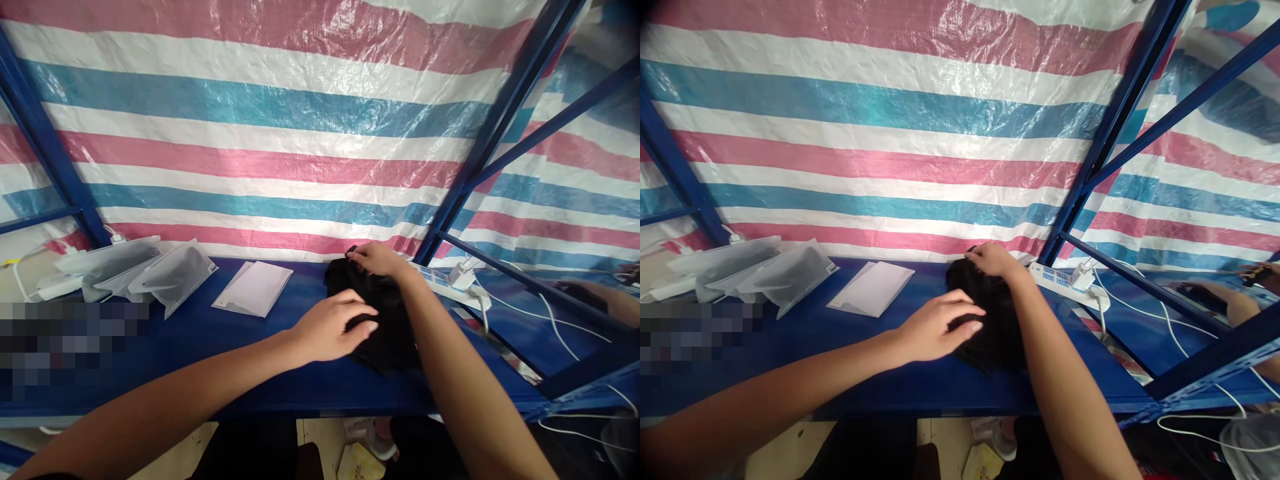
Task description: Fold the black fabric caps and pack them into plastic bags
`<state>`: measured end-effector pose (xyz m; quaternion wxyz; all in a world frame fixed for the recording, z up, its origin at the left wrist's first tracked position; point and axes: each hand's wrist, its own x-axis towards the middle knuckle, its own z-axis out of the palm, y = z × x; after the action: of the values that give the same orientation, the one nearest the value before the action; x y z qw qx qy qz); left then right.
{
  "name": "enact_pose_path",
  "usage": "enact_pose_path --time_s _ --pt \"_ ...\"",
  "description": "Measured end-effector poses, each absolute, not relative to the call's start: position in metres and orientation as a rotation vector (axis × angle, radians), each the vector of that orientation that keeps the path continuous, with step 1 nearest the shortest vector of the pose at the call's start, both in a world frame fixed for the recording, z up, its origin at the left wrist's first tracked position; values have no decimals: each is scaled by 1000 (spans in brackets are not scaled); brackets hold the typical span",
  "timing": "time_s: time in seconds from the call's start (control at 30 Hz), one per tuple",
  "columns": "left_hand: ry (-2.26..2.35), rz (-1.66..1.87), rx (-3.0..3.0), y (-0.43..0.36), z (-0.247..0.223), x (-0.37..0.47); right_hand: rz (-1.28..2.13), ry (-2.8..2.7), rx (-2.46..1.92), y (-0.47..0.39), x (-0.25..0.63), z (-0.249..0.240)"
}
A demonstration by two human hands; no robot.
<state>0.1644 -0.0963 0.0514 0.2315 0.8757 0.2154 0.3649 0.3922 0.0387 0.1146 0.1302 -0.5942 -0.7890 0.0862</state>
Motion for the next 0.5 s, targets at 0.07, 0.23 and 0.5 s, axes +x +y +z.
enact_pose_path --time_s 0.07,0.23,0.5 --pt "509 892 2421 -106 60 196 324 -2189 -1948 38 429 138" --pt "232 602 2569 -126 61 239 61 -2102 -2417 21 492 171" --pt "536 474 2834 -97 25 202 -6 -2517 -2123 32 426 150"
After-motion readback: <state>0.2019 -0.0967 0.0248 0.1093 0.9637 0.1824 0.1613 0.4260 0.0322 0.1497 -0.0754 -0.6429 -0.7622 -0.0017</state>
